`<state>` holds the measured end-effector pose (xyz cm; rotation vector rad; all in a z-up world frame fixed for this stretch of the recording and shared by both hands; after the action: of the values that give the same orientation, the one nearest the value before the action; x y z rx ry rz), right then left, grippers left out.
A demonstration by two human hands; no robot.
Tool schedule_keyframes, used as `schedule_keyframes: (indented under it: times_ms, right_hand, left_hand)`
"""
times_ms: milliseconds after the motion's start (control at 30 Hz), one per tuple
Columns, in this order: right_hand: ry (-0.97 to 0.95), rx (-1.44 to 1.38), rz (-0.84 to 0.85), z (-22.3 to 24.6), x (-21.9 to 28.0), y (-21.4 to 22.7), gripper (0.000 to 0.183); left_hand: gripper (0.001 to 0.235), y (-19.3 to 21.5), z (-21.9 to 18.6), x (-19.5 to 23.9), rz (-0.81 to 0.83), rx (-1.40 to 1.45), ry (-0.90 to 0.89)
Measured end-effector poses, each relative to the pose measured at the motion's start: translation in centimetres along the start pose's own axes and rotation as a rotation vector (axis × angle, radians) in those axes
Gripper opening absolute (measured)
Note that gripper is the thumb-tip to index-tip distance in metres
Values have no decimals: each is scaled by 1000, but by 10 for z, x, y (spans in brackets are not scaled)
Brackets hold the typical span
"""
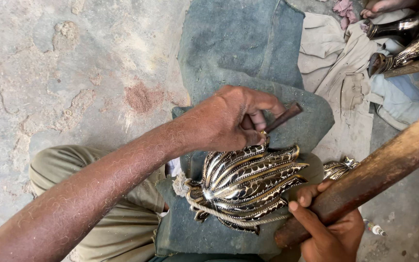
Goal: The person sits cross-legged on the floor and uses a hammer and chisel to shape and emboss a gold-colored metal decorative piece resting on a cushion. They repeatedly strike the chisel to refine the object's surface details and occasionally reposition the piece.
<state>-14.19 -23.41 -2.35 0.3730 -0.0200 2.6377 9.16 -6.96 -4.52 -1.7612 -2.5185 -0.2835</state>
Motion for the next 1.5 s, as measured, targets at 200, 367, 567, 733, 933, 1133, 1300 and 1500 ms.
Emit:
schedule_keyframes:
  times_ms: [200,367,567,733,933,1133,1300,1500]
  right_hand:
    - [-94,186,27,18,-21,33,52]
    - [64,384,37,46,-39,46,36]
    - [-27,672,28,51,-68,55,36]
    - [-44,563,203,62,-75,48,44]
    - [-85,430,199,52,-86,57,49]
    - [-80,381,195,45,-88,66,48]
    - [-121,598,232,37,-86,74,46]
    - [-148,799,178,34,-89,95,44]
  left_hand:
    - [51,-1,3,-15,79,-37,-42]
    - [57,-2,4,-19,146,-56,-48]
    - [60,-3,1,-21,211,-64,-49]
    - [52,-5,-1,-21,228,-95,-16]
    - [53,-3,-7,-21,181,-131,-30]
    - [56,-3,1,-22,209,-109,14]
    - [59,-4,2,-17,192,-95,-18]
    - [63,-3,4,-15,167,-95,4]
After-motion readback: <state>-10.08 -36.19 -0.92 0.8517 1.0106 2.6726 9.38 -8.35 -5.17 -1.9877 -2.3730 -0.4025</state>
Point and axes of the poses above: each hand's wrist, its own x-axis away from the middle knuckle, its own y-axis out of the back of the hand, z = x × y, the point moved 6 cm from there along -x, towards the middle knuckle, and after that the axes turned 8 degrees about z, right-handed, at the moved point
